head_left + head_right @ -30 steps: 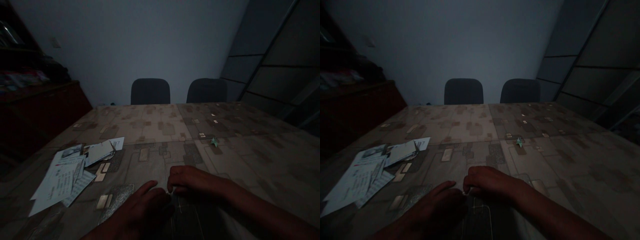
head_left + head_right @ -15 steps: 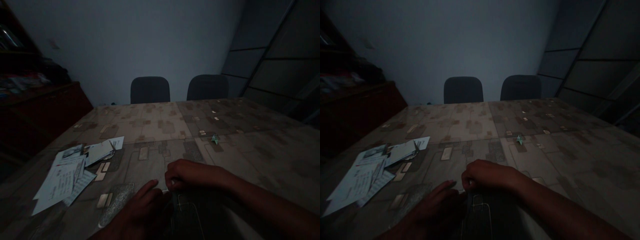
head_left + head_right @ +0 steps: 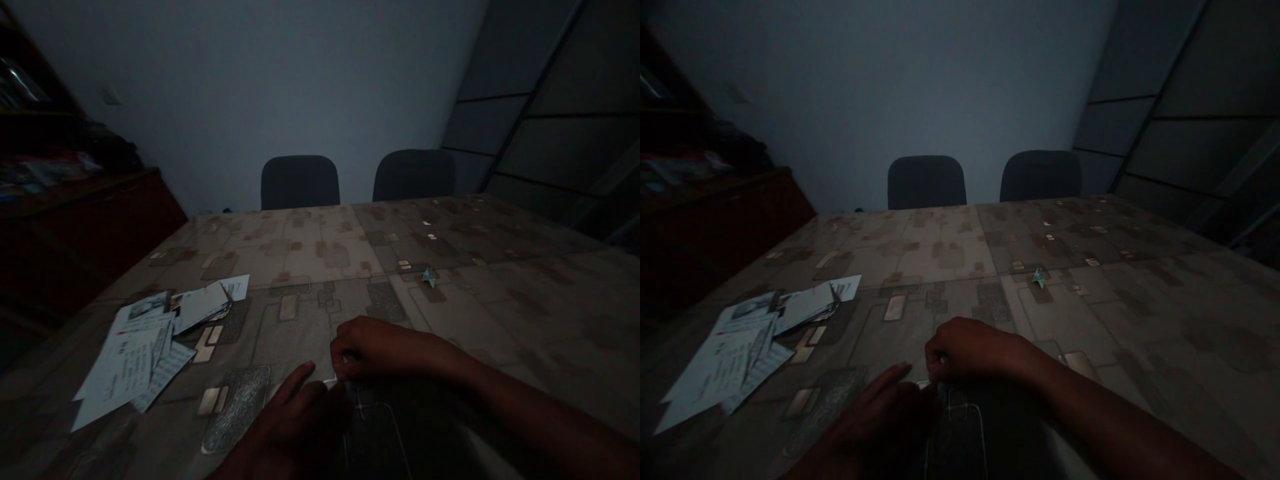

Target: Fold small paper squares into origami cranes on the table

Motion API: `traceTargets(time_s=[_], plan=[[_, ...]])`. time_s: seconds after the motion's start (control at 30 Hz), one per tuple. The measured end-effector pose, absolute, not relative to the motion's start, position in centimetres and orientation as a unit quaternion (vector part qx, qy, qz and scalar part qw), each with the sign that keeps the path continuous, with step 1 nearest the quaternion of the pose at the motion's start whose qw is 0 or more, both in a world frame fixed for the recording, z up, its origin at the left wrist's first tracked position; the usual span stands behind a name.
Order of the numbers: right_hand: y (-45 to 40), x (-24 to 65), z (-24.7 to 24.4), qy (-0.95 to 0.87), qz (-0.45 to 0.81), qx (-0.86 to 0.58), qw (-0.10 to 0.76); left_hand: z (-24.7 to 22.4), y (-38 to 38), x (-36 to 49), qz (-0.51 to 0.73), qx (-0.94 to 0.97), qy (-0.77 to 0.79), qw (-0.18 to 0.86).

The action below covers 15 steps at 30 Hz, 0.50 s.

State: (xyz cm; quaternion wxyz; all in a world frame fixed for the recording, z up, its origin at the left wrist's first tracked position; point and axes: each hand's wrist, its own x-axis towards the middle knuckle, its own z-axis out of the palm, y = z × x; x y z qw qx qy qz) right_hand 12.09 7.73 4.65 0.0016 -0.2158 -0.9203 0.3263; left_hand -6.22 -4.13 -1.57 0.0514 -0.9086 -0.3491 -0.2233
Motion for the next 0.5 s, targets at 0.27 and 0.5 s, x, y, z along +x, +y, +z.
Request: traceTargets(time_s=[0.27, 0.5], plan=[[6.7, 12.1, 2.6, -0.899, 0.315, -0.295, 0.079, -0.3, -4.2, -5.5, -0.197, -0.902, -0.384, 0.015], [6.9, 13.0, 3.0, -0.852, 0.417, -0.297, 0.110, -0.7, -4.4, -5.9, -0.188, -0.914, -0.357, 0.041]])
